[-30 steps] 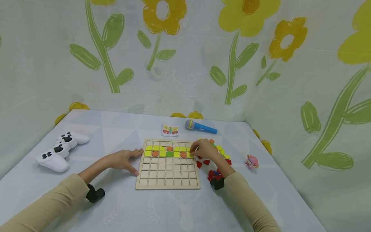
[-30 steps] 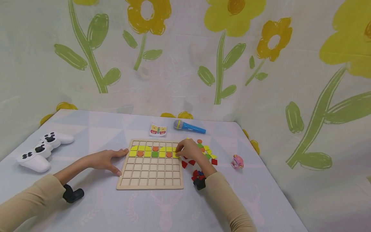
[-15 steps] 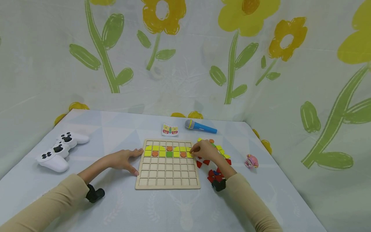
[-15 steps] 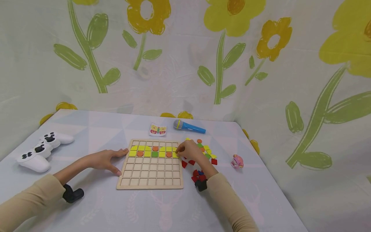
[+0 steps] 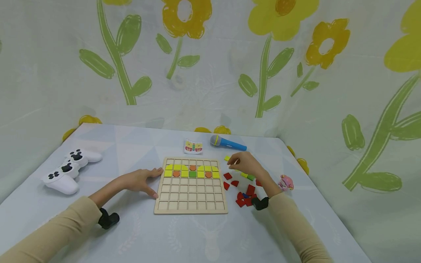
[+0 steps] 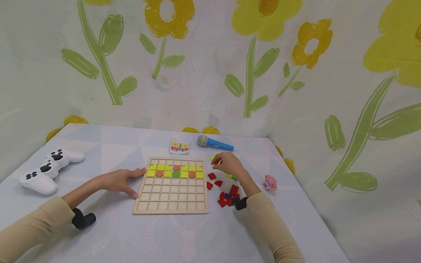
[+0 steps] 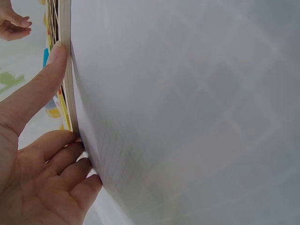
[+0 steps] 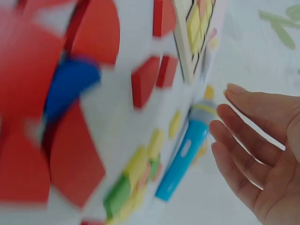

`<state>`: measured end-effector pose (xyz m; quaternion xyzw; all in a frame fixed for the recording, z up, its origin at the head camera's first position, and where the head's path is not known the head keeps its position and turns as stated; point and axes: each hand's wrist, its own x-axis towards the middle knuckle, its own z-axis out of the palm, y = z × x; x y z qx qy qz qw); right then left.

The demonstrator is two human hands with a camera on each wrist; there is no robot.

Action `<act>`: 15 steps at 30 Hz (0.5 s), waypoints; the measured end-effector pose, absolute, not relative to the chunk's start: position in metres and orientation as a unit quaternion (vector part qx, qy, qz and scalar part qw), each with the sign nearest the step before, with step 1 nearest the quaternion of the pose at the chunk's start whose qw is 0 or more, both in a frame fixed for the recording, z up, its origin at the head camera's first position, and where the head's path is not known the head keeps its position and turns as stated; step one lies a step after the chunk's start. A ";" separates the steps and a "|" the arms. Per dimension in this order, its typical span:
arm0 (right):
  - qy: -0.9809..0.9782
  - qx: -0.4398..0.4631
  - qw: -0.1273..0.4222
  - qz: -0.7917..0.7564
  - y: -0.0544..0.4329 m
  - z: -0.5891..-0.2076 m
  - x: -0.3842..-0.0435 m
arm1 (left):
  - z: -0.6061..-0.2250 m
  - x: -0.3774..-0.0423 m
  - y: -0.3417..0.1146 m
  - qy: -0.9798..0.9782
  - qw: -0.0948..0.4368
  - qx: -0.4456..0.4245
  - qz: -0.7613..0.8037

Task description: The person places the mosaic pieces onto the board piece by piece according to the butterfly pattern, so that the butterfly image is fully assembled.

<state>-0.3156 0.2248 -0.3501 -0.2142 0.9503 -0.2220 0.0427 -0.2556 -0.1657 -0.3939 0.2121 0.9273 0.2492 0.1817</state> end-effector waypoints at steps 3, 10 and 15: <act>0.955 -0.191 0.055 -0.219 0.237 -0.345 -0.315 | -0.393 -0.255 -0.166 0.929 0.181 0.210 0.245; 0.962 -0.171 0.065 -0.203 0.266 -0.349 -0.320 | -0.394 -0.256 -0.166 0.930 0.183 0.206 0.244; 0.963 -0.165 0.067 -0.204 0.279 -0.354 -0.322 | -0.394 -0.256 -0.165 0.929 0.184 0.206 0.247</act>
